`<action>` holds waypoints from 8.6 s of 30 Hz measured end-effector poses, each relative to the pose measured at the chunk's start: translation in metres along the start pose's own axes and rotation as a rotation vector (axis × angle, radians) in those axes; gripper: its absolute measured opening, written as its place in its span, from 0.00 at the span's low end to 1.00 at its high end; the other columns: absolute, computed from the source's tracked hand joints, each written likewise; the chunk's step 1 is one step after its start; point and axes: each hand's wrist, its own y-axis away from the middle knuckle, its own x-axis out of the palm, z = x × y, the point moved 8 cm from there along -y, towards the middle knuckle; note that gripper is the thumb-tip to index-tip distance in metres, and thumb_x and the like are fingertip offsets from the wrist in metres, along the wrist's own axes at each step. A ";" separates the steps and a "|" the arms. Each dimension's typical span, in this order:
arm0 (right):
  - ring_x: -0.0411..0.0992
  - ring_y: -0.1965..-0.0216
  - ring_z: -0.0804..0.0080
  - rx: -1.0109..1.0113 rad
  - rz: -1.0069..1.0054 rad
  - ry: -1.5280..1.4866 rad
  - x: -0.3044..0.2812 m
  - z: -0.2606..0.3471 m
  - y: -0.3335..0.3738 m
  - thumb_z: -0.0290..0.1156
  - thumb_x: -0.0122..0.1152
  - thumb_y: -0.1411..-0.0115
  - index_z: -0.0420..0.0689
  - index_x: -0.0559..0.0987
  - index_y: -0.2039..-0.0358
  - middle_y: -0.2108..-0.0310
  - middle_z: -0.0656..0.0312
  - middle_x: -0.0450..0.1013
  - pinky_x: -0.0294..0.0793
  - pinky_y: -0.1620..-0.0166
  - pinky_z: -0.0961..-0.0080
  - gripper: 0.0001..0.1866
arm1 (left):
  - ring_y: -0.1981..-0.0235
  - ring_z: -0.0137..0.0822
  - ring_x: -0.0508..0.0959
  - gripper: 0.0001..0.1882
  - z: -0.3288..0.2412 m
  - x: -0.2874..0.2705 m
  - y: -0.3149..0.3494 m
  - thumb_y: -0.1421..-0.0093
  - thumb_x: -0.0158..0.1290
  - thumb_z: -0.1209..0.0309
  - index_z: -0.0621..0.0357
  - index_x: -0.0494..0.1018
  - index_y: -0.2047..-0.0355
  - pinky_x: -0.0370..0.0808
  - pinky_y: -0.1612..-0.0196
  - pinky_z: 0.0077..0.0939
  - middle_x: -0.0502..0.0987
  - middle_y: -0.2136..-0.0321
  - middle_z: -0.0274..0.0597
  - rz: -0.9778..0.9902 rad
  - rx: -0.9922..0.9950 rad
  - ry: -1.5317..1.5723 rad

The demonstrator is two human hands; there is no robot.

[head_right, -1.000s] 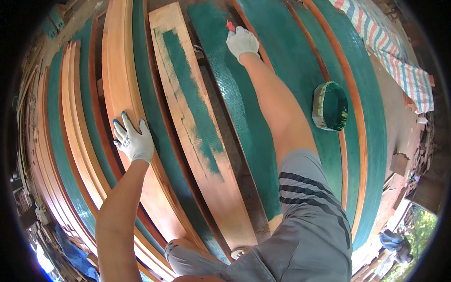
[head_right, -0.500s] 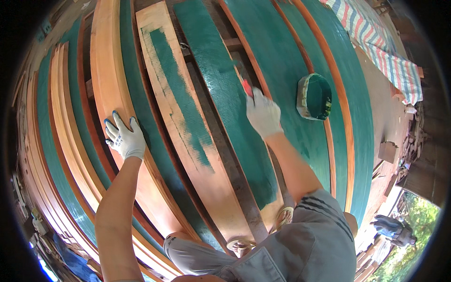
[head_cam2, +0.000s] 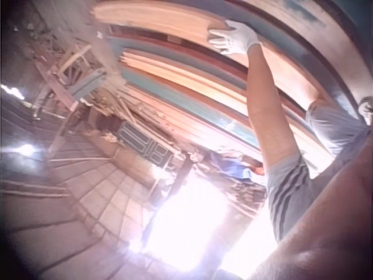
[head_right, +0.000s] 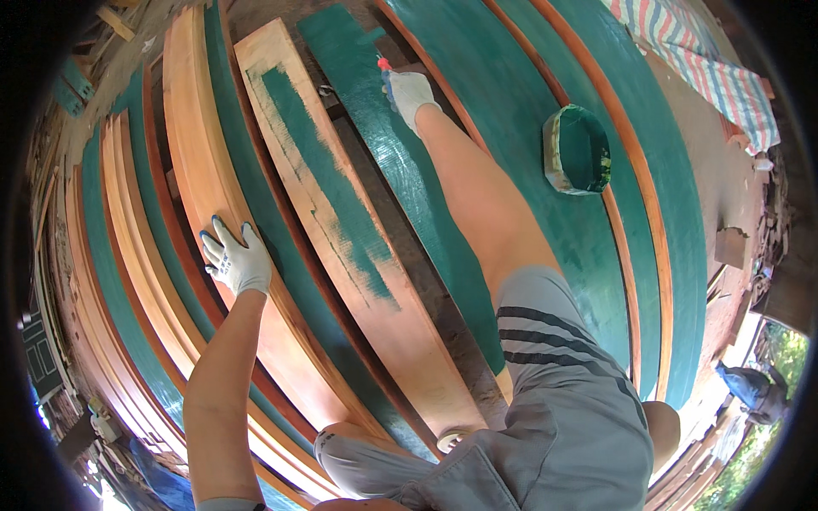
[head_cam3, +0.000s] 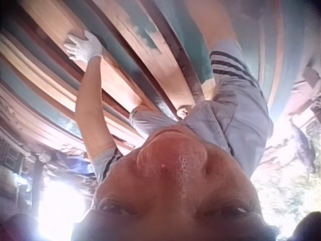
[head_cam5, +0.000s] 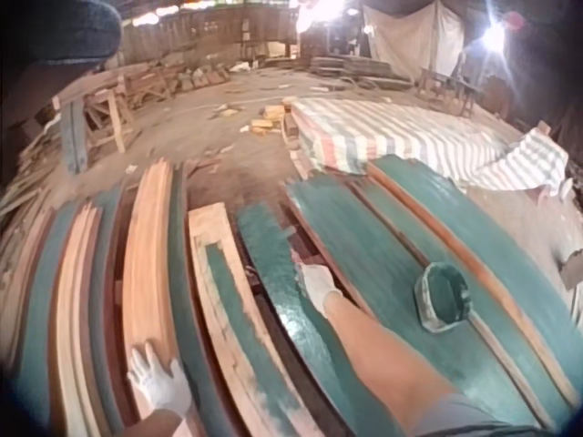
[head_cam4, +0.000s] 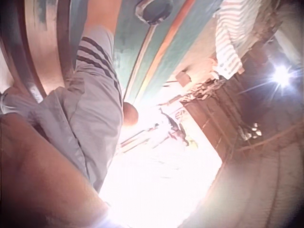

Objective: The person paints wooden planks with green paint using a small roller. They dip the roller into a paint container and apply paint along the length of each plank, moving from one plank to the next.

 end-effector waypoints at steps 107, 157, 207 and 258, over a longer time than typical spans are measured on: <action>0.67 0.81 0.80 0.708 -0.439 0.001 -0.358 -0.329 0.686 0.45 0.69 0.30 0.41 0.84 0.71 0.79 0.68 0.73 0.63 0.76 0.81 0.20 | 0.22 0.55 0.55 0.40 0.019 0.021 -0.016 0.28 0.44 0.37 0.42 0.61 0.23 0.49 0.24 0.65 0.55 0.23 0.60 -0.146 0.060 0.125; 0.81 0.48 0.40 0.043 -0.544 1.039 -0.343 0.031 0.280 0.52 0.53 0.28 0.48 0.88 0.50 0.52 0.44 0.84 0.79 0.43 0.49 0.24 | 0.31 0.62 0.69 0.30 0.105 -0.029 0.214 0.29 0.56 0.59 0.59 0.70 0.31 0.63 0.28 0.60 0.72 0.33 0.64 -0.318 0.222 0.071; 0.69 0.77 0.73 -0.142 -0.656 0.096 -0.374 -0.061 0.272 0.44 0.70 0.35 0.41 0.83 0.75 0.80 0.62 0.73 0.66 0.70 0.66 0.19 | 0.23 0.59 0.57 0.35 0.111 -0.011 0.236 0.27 0.53 0.58 0.49 0.58 0.23 0.55 0.25 0.57 0.55 0.23 0.61 -0.098 0.028 0.083; 0.76 0.72 0.77 -0.176 -0.451 -0.286 -0.356 -0.040 0.291 0.31 0.64 0.28 0.45 0.79 0.54 0.65 0.65 0.80 0.71 0.71 0.78 0.06 | 0.26 0.63 0.61 0.34 0.104 -0.028 0.230 0.28 0.56 0.57 0.50 0.63 0.25 0.60 0.27 0.58 0.59 0.25 0.64 -0.193 0.117 0.109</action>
